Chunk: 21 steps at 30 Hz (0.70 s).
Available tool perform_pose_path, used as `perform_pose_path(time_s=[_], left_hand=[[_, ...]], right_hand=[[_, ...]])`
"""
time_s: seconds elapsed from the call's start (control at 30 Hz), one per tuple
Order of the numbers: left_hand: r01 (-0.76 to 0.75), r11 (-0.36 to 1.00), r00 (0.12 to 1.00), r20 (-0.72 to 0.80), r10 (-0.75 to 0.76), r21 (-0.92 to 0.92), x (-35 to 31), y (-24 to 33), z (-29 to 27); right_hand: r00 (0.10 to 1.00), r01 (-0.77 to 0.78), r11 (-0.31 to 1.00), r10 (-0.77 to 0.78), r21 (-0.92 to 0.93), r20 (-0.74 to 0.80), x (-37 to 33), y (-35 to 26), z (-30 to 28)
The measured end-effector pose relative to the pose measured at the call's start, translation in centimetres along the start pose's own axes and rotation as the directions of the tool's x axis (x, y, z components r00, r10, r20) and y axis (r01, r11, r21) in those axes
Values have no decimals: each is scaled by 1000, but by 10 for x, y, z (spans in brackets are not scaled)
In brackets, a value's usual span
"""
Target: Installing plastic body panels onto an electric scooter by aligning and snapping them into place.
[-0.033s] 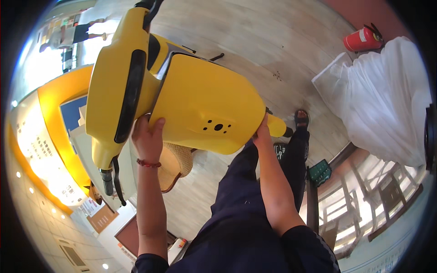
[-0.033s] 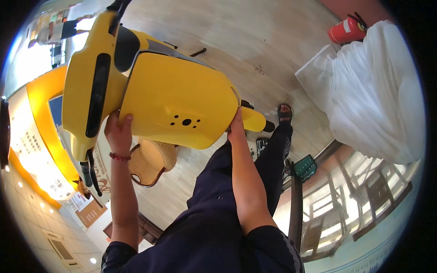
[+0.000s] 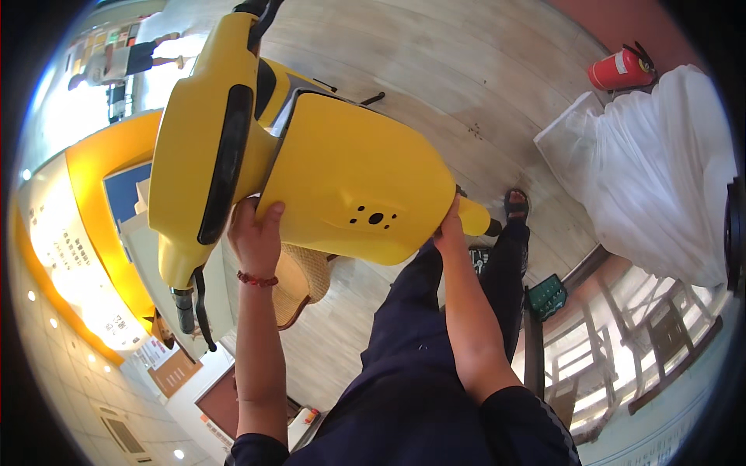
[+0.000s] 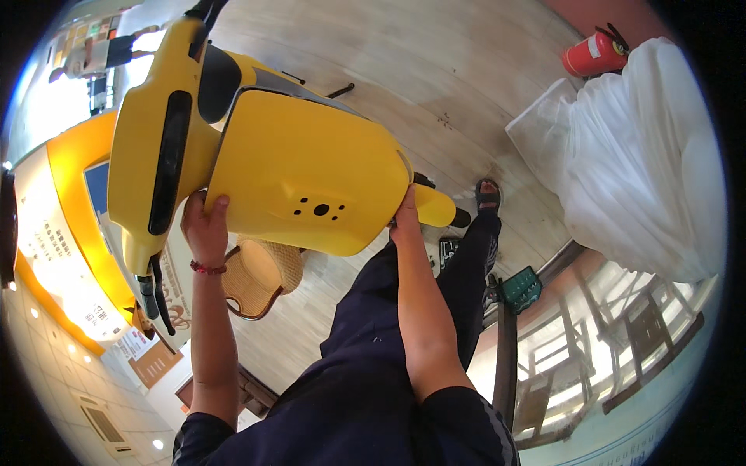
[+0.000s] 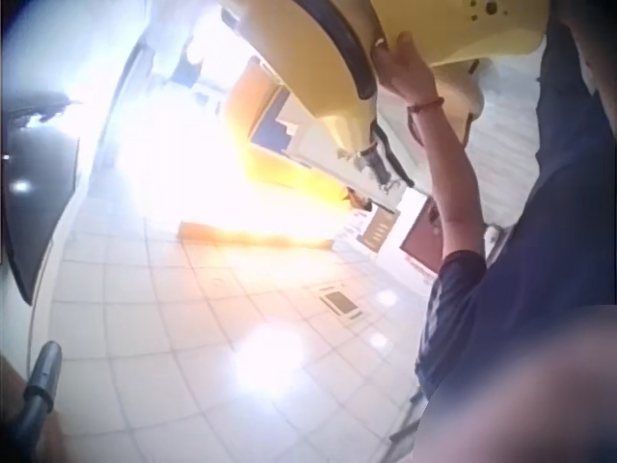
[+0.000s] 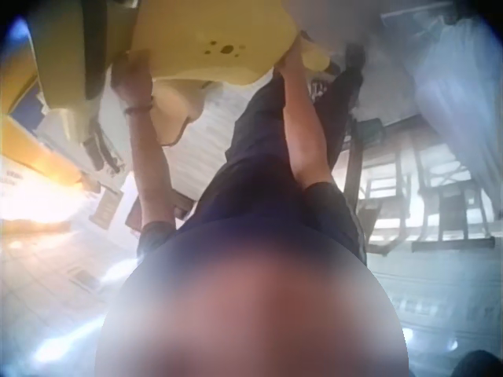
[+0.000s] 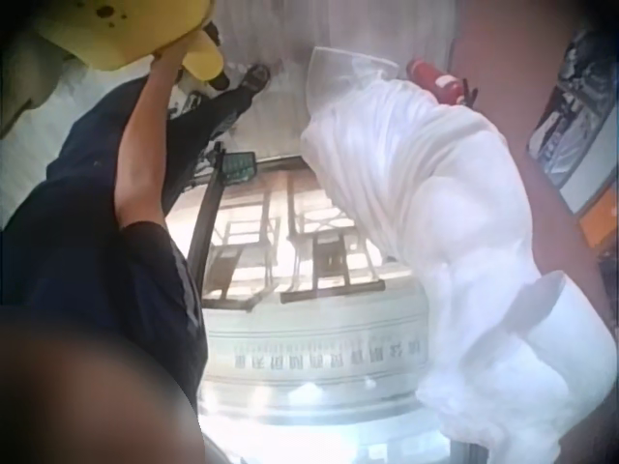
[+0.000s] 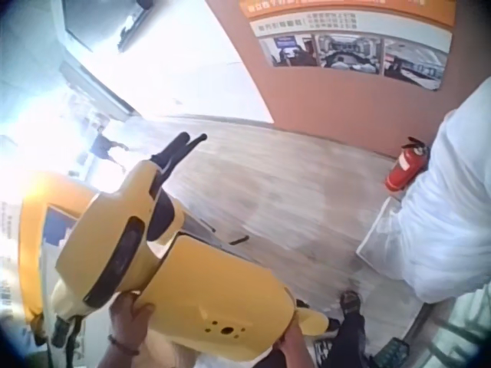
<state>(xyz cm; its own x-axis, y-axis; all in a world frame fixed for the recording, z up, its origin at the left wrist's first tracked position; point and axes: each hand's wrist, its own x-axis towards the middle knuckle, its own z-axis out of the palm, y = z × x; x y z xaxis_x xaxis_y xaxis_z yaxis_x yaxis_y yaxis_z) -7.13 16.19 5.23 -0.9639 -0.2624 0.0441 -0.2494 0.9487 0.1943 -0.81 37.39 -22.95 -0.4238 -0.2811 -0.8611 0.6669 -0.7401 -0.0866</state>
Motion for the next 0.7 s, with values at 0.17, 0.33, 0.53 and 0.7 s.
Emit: perform_pose_path(time_s=[0.17,0.33,0.53,0.7], left_hand=[[96,995,993,-71,-98,-37,2,5,2],[82,996,996,-19,-83,-33,-2,-2,8],[148,988,989,31,-146,-45,-11,-7,5],[-5,996,997,-75,11,87,-7,-2,18]], right_hand=[[996,-35,999,35,-1,84,23,1,-24],[998,32,972,-43,-233,-42,28,-26,6],[631,767,333,-547,-548,550,-23,-104,166],[511,843,339,-269,-416,816,-3,-93,278]])
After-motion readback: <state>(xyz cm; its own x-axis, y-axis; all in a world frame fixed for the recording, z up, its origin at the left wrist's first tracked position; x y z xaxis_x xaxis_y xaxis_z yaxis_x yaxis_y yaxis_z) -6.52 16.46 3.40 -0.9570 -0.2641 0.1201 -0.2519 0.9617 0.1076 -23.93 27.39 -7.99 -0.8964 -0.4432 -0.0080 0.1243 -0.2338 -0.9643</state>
